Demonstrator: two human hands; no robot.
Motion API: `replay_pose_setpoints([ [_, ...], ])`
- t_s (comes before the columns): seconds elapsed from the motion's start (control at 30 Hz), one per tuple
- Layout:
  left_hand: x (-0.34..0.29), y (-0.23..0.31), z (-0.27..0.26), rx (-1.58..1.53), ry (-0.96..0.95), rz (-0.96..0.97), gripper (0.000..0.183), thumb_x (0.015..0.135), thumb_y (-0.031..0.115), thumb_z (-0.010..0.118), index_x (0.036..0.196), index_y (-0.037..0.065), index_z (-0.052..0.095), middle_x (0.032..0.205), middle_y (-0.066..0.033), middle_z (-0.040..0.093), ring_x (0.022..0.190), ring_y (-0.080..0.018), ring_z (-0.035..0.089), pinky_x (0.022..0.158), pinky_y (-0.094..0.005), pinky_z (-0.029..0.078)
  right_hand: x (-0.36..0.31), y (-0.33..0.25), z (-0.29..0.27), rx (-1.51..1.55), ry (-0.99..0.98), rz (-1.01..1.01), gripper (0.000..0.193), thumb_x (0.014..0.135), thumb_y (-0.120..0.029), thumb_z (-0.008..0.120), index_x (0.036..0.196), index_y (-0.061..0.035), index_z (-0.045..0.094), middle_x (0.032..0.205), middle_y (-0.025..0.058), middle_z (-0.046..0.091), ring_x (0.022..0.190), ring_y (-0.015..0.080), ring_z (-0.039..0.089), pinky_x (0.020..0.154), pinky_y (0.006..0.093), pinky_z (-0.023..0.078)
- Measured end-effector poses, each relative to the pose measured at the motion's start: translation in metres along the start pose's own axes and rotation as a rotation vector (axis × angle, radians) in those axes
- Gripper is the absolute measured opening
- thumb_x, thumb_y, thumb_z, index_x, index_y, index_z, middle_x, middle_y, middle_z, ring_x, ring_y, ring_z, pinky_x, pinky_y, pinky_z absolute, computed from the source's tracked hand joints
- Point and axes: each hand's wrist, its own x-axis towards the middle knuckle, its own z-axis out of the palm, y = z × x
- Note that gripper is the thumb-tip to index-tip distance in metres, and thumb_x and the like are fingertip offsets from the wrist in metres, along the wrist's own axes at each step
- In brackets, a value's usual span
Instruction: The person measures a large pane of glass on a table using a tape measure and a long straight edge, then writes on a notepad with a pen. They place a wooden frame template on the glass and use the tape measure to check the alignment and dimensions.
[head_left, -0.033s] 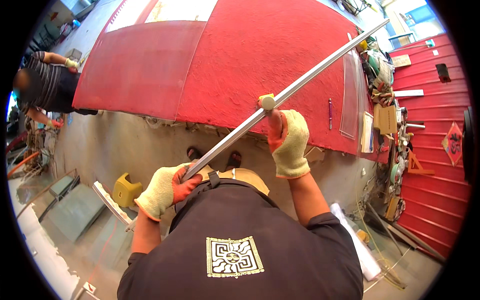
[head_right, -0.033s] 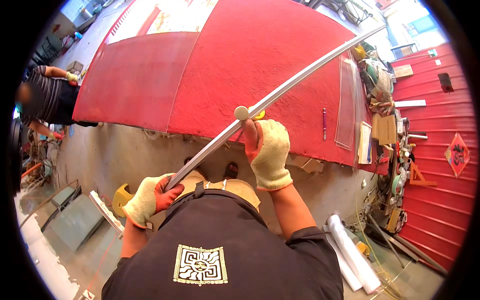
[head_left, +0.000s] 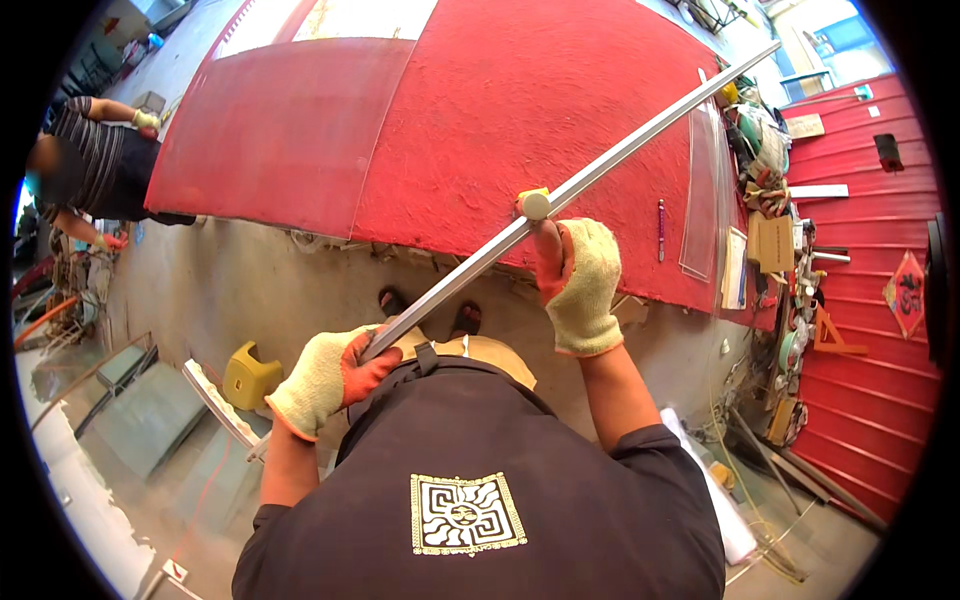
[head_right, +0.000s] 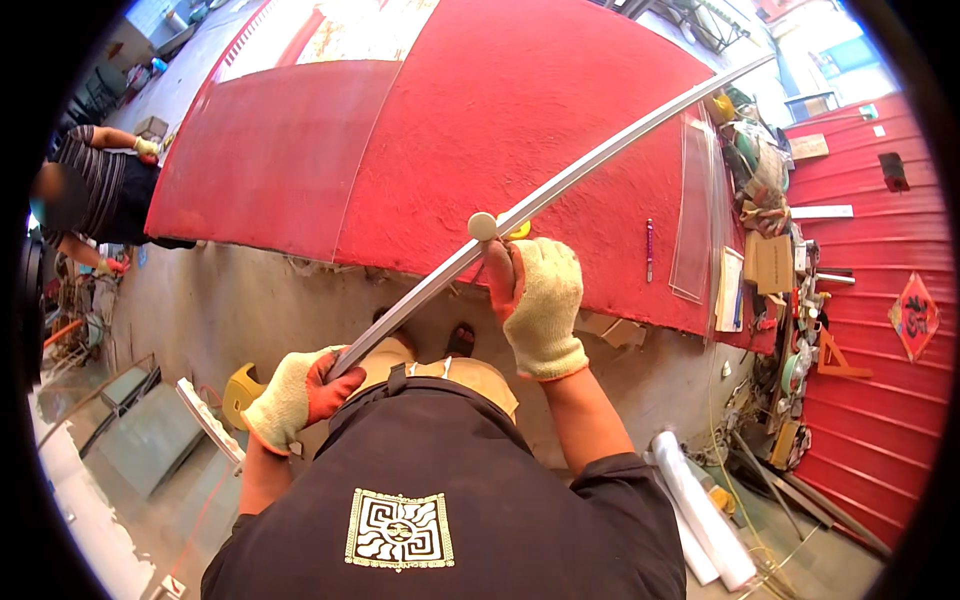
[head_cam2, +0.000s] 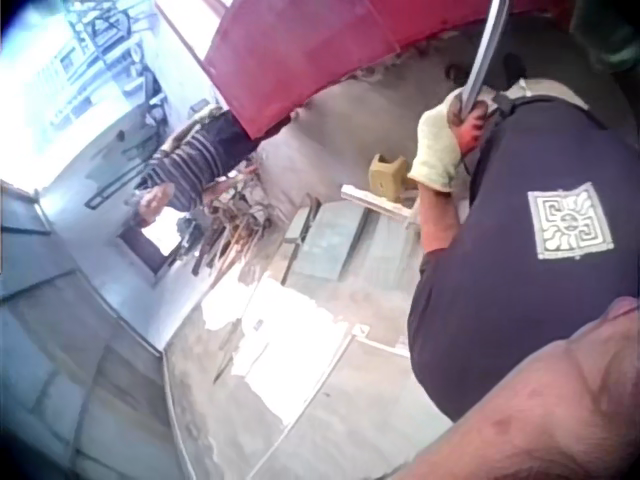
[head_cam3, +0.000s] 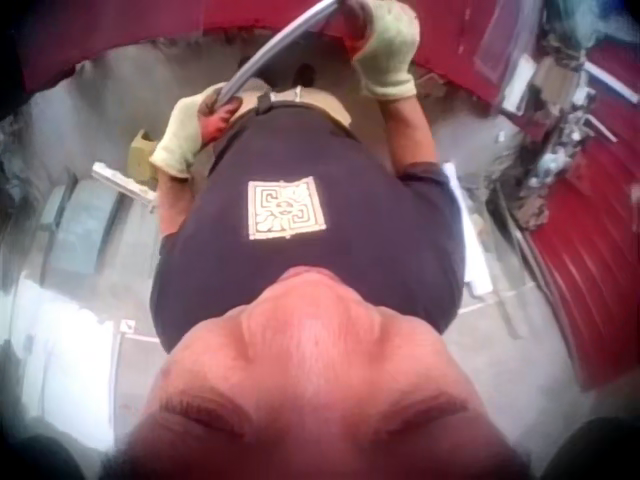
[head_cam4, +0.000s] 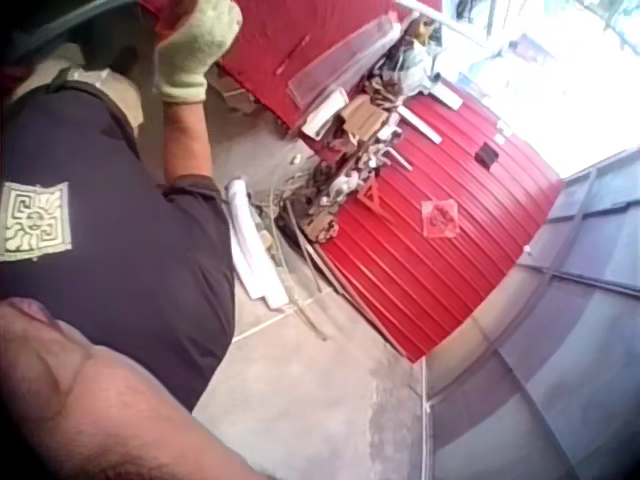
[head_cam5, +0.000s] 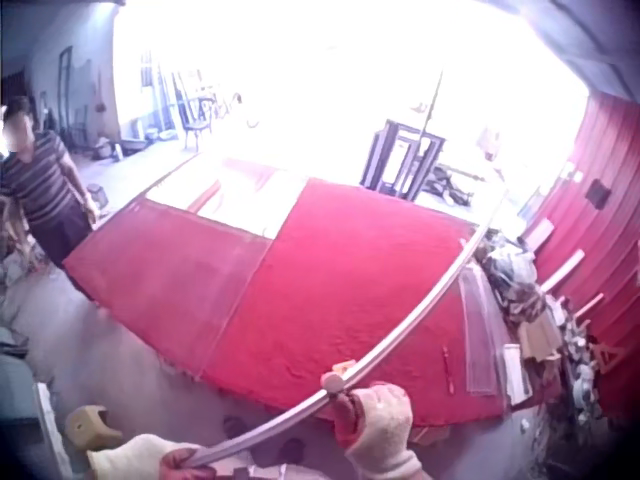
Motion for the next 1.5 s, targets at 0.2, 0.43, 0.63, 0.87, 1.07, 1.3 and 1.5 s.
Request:
replay_pose_setpoints([
  [0.2,0.011,0.013,-0.030,0.063,0.014,0.014,0.036,0.109,0.029,0.078,0.133,0.002,0.079,0.082,-0.0018,0.068,0.080,-0.0078,0.056,0.075,-0.0299,0.055,0.028,0.007,-0.002,-0.073,-0.043,-0.237,0.028,0.095,-0.016,0.092,0.112,-0.0107,0.071,0.093,0.0043,0.067,0.092,0.0311,0.068,0.107,0.0529,0.057],
  [0.43,0.043,0.003,-0.063,0.016,-0.073,0.007,0.037,0.108,0.031,0.081,0.134,0.004,0.079,0.079,-0.0035,0.068,0.076,-0.0079,0.061,0.074,-0.0307,0.056,0.033,-0.001,0.015,-0.144,-0.043,-0.142,0.032,0.095,-0.018,0.093,0.118,-0.0104,0.073,0.103,0.0059,0.073,0.100,0.0319,0.071,0.110,0.0541,0.056],
  [0.63,0.076,-0.005,-0.070,0.024,-0.135,0.115,0.034,0.110,0.025,0.082,0.138,0.006,0.079,0.082,0.0035,0.065,0.073,-0.0072,0.055,0.067,-0.0305,0.052,0.037,0.001,0.020,-0.137,0.026,-0.087,0.033,0.095,-0.019,0.092,0.121,-0.0098,0.075,0.104,0.0071,0.075,0.105,0.0344,0.072,0.112,0.0563,0.057],
  [0.87,0.088,0.010,-0.023,0.099,-0.091,0.176,0.026,0.110,0.018,0.078,0.131,0.002,0.079,0.083,0.0011,0.067,0.075,-0.0076,0.058,0.069,-0.0291,0.052,0.018,0.046,-0.018,-0.065,0.052,-0.008,0.041,0.087,-0.013,0.093,0.124,-0.0098,0.075,0.107,0.0065,0.077,0.101,0.0331,0.073,0.109,0.0521,0.058],
  [1.07,0.094,0.049,0.059,0.098,0.008,0.038,0.029,0.111,0.022,0.079,0.131,0.000,0.079,0.083,0.0015,0.069,0.074,-0.0065,0.057,0.068,-0.0283,0.051,-0.006,0.123,-0.048,0.047,0.188,0.013,0.042,0.088,-0.023,0.097,0.119,-0.0081,0.074,0.100,0.0061,0.071,0.100,0.0307,0.073,0.111,0.0537,0.059],
  [1.3,0.102,0.085,0.146,0.133,0.003,0.051,0.039,0.113,0.021,0.078,0.146,0.002,0.074,0.086,0.0044,0.068,0.077,-0.0061,0.056,0.070,-0.0277,0.051,-0.031,0.195,-0.097,0.063,0.224,-0.001,0.041,0.086,-0.022,0.097,0.117,-0.0079,0.073,0.099,0.0074,0.072,0.097,0.0328,0.073,0.110,0.0541,0.059],
  [1.5,0.099,0.107,0.190,0.046,-0.026,0.091,0.049,0.114,0.016,0.074,0.161,0.006,0.066,0.090,0.0037,0.067,0.081,-0.0064,0.054,0.076,-0.0276,0.052,-0.043,0.223,-0.123,0.074,0.231,0.020,0.039,0.089,-0.025,0.096,0.116,-0.0080,0.073,0.101,0.0077,0.073,0.098,0.0332,0.074,0.109,0.0538,0.059],
])
